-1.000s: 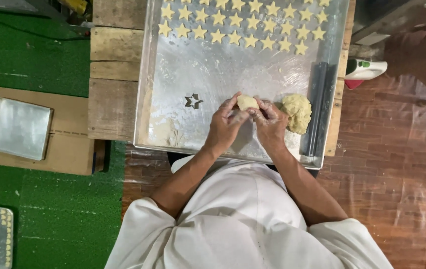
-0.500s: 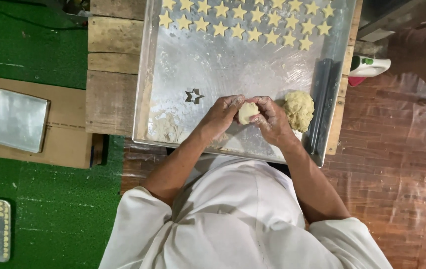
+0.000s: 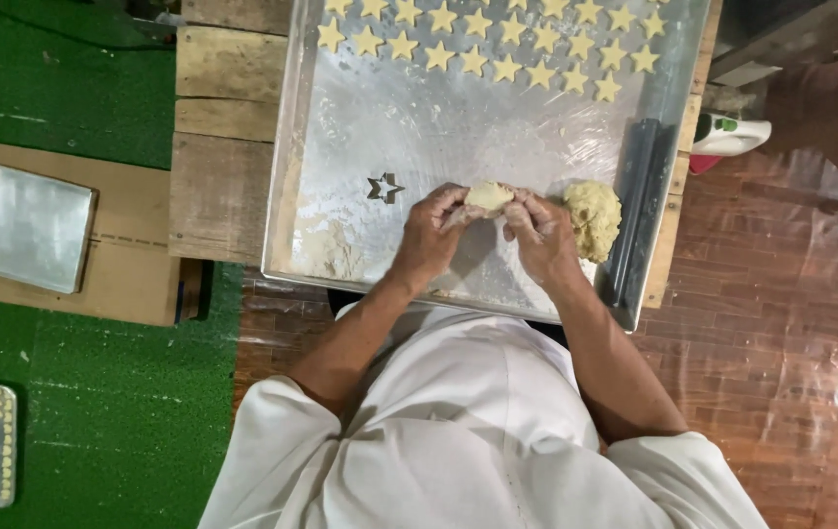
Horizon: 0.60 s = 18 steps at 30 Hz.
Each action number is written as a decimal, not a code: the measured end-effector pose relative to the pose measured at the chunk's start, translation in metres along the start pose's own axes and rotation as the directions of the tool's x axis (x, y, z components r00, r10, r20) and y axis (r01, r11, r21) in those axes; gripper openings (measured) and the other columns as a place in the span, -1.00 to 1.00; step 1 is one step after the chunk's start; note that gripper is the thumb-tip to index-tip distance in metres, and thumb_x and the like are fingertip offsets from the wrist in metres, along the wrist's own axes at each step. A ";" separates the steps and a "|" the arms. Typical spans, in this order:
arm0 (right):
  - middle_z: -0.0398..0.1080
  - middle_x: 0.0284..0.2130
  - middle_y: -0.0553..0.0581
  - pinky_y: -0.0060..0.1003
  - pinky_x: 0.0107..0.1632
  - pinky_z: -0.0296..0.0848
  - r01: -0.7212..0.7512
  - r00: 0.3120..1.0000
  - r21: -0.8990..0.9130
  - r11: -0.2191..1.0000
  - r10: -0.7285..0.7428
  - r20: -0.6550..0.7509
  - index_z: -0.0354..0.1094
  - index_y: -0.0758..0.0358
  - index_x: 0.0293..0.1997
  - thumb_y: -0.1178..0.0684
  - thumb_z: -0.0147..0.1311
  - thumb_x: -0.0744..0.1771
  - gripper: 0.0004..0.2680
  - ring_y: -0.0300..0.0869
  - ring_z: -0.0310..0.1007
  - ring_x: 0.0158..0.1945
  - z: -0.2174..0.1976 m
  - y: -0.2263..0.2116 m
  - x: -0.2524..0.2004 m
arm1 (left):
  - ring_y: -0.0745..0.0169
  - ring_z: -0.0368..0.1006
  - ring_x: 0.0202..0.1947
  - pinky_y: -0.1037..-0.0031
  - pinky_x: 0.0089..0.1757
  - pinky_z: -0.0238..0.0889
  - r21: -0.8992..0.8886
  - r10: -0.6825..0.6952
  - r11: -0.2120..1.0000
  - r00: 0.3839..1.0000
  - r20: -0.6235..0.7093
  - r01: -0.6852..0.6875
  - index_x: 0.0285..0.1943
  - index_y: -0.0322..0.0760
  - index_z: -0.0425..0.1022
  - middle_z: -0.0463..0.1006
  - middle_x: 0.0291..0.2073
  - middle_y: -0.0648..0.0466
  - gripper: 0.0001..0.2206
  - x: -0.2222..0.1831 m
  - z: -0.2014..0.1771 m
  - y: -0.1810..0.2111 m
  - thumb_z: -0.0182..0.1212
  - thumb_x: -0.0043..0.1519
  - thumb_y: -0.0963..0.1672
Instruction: Preparing star-shaped cookies by kneading dough, rolling it out with a metal rod, and using a star-shaped cutter to create shapes on a baking tray.
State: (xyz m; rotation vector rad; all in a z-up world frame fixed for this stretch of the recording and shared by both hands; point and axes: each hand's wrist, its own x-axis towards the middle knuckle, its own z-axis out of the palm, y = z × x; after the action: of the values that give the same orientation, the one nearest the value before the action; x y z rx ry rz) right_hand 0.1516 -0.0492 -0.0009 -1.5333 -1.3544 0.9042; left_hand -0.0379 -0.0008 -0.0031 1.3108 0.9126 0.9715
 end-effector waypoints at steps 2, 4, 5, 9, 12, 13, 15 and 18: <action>0.43 -0.56 0.15 -0.27 -0.38 0.41 -0.035 0.999 0.101 0.994 0.032 0.028 0.50 0.36 -0.16 0.05 0.08 0.43 -0.84 -0.22 0.39 -0.49 -0.005 -0.023 -0.002 | 0.07 0.53 -0.20 0.30 -0.12 0.46 0.100 0.072 0.992 0.995 0.069 -0.079 -0.09 -0.39 0.59 0.59 -0.29 -0.10 -0.85 0.005 -0.009 -0.003 0.33 0.28 -0.16; 0.47 -0.51 0.21 -0.31 -0.38 0.45 -0.077 0.996 0.200 0.977 0.065 0.065 0.51 0.47 -0.01 0.09 0.12 0.41 -0.81 -0.21 0.45 -0.47 0.000 -0.013 -0.005 | 0.02 0.55 -0.25 0.30 -0.16 0.44 0.193 0.132 0.968 0.981 0.142 -0.158 -0.16 -0.33 0.61 0.60 -0.33 -0.06 -0.86 0.007 -0.014 0.001 0.38 0.24 -0.13; 0.45 -0.49 0.23 -0.34 -0.37 0.48 -0.109 0.994 0.419 0.901 0.098 0.049 0.47 0.52 -0.02 0.08 0.12 0.40 -0.79 -0.19 0.47 -0.46 0.007 0.008 -0.008 | 0.20 0.48 -0.29 0.39 -0.19 0.43 0.086 0.000 0.996 0.984 0.176 -0.016 -0.18 -0.28 0.63 0.56 -0.39 0.04 -0.88 0.006 -0.014 0.008 0.43 0.19 -0.15; 0.38 -0.36 0.21 -0.41 -0.33 0.49 -0.064 0.993 0.799 0.598 0.116 -0.007 0.36 0.51 -0.08 0.17 0.18 0.36 -0.84 -0.19 0.44 -0.36 0.028 0.028 -0.004 | 0.30 0.51 -0.41 0.56 -0.36 0.54 -0.546 -0.231 0.810 0.972 0.040 0.215 -0.01 -0.30 0.42 0.54 -0.37 0.02 -0.72 0.004 0.006 -0.020 0.30 0.13 -0.32; 0.37 -0.43 0.20 -0.39 -0.35 0.48 -0.007 0.995 0.711 0.703 0.072 -0.062 0.39 0.57 -0.13 0.18 0.24 0.34 -0.83 -0.20 0.44 -0.43 0.027 0.032 0.000 | 0.29 0.58 -0.38 0.48 -0.29 0.61 -0.295 -0.236 0.933 0.969 -0.068 0.206 -0.07 -0.44 0.62 0.64 -0.39 -0.13 -0.88 0.004 0.003 -0.005 0.26 0.27 -0.25; 0.37 -0.43 0.20 -0.39 -0.35 0.48 -0.009 0.996 0.710 0.704 0.073 -0.060 0.39 0.57 -0.13 0.18 0.24 0.34 -0.83 -0.20 0.44 -0.43 0.022 0.012 0.000 | 0.29 0.58 -0.38 0.48 -0.29 0.61 -0.297 -0.237 0.932 0.969 -0.069 0.207 -0.07 -0.44 0.62 0.64 -0.39 -0.13 -0.88 0.000 0.003 0.000 0.26 0.27 -0.25; 0.40 -0.49 0.20 -0.34 -0.34 0.45 0.013 1.000 0.355 0.935 -0.003 -0.027 0.49 0.56 -0.10 0.22 0.31 0.31 -0.83 -0.23 0.41 -0.45 0.011 -0.028 0.002 | 0.16 0.63 -0.14 0.34 -0.11 0.56 -0.153 -0.208 0.967 0.978 -0.020 0.203 0.09 -0.34 0.62 0.68 -0.21 -0.22 -0.74 -0.007 0.002 0.010 0.16 0.37 -0.09; 0.45 -0.49 0.17 -0.38 -0.30 0.50 0.006 0.999 0.282 0.959 0.009 -0.050 0.51 0.49 -0.03 0.21 0.28 0.33 -0.83 -0.28 0.43 -0.42 0.018 -0.019 -0.002 | 0.21 0.59 -0.12 0.39 -0.08 0.52 -0.080 -0.200 0.977 0.978 -0.052 0.196 0.10 -0.39 0.61 0.67 -0.17 -0.25 -0.70 -0.006 -0.004 0.017 0.44 0.23 -0.13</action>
State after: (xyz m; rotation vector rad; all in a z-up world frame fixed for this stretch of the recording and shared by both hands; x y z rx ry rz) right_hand 0.1280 -0.0487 0.0110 -1.3286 -1.1337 1.0061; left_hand -0.0449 -0.0047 0.0138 1.1099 1.0229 0.8841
